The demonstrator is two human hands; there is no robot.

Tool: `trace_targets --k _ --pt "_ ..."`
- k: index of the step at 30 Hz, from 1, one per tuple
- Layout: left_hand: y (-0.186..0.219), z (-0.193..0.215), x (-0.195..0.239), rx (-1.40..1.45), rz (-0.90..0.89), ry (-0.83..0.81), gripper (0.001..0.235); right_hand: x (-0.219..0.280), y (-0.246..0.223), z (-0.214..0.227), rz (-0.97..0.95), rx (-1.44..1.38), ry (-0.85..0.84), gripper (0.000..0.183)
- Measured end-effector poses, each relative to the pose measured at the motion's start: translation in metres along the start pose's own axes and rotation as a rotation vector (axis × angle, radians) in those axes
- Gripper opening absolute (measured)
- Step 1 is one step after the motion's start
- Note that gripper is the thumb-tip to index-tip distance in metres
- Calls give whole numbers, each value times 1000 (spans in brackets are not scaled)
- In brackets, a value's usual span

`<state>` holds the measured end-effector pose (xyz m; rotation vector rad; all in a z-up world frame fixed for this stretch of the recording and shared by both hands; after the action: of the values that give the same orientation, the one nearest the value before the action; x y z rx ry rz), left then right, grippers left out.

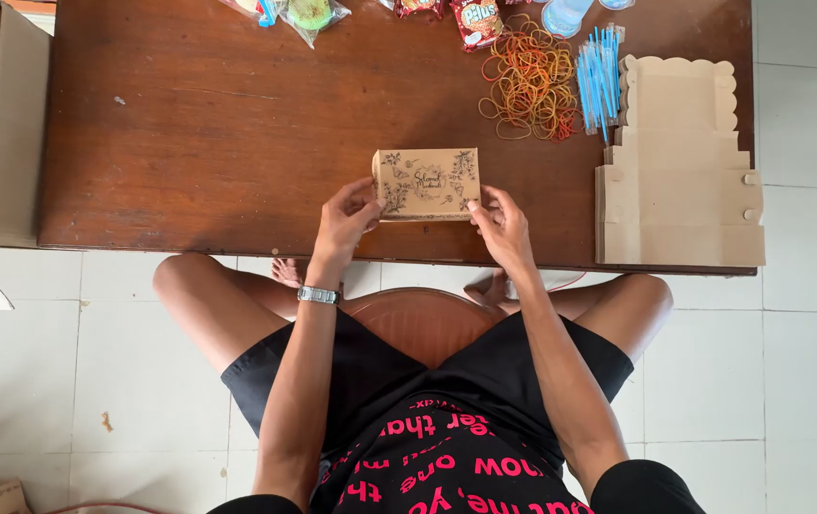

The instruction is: The person assembles a small cardboard box by folding its flaps and securing it with a rubber band. They then pick up a flat cardboard sheet, fold it into a box shape, and secure the tabs to form a finished box.

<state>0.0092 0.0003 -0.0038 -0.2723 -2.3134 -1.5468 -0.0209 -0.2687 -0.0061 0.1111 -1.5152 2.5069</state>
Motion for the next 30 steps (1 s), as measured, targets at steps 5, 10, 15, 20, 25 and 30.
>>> trace_targets --k 5,10,15,20,25,30 --pt "-5 -2 4 -66 -61 1 49 -2 6 -1 21 2 9 45" --pt "-24 5 -1 -130 -89 -7 48 -4 17 -6 43 10 37 45" --pt "-39 8 -1 -381 -305 -75 42 1 15 -10 140 189 101 49" --pt "-23 -13 20 -489 -387 -47 49 6 9 -21 176 215 213 43" --pt "0 -35 23 -445 -390 -43 61 -5 -3 -22 202 219 303 56" --pt "0 -54 18 -293 -316 -64 66 -22 -6 -40 476 79 263 55"
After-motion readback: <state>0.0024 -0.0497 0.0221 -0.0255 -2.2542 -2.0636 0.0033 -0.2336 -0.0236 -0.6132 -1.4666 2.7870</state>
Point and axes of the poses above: each hand's wrist, its own x-axis away from the middle knuckle, its own z-axis out of the back of the hand, y = z × x, the point moved 1 cm from there along -x, towards the middle knuckle, and after that the axes turned 11 degrees about x, right-handed, at the moved point
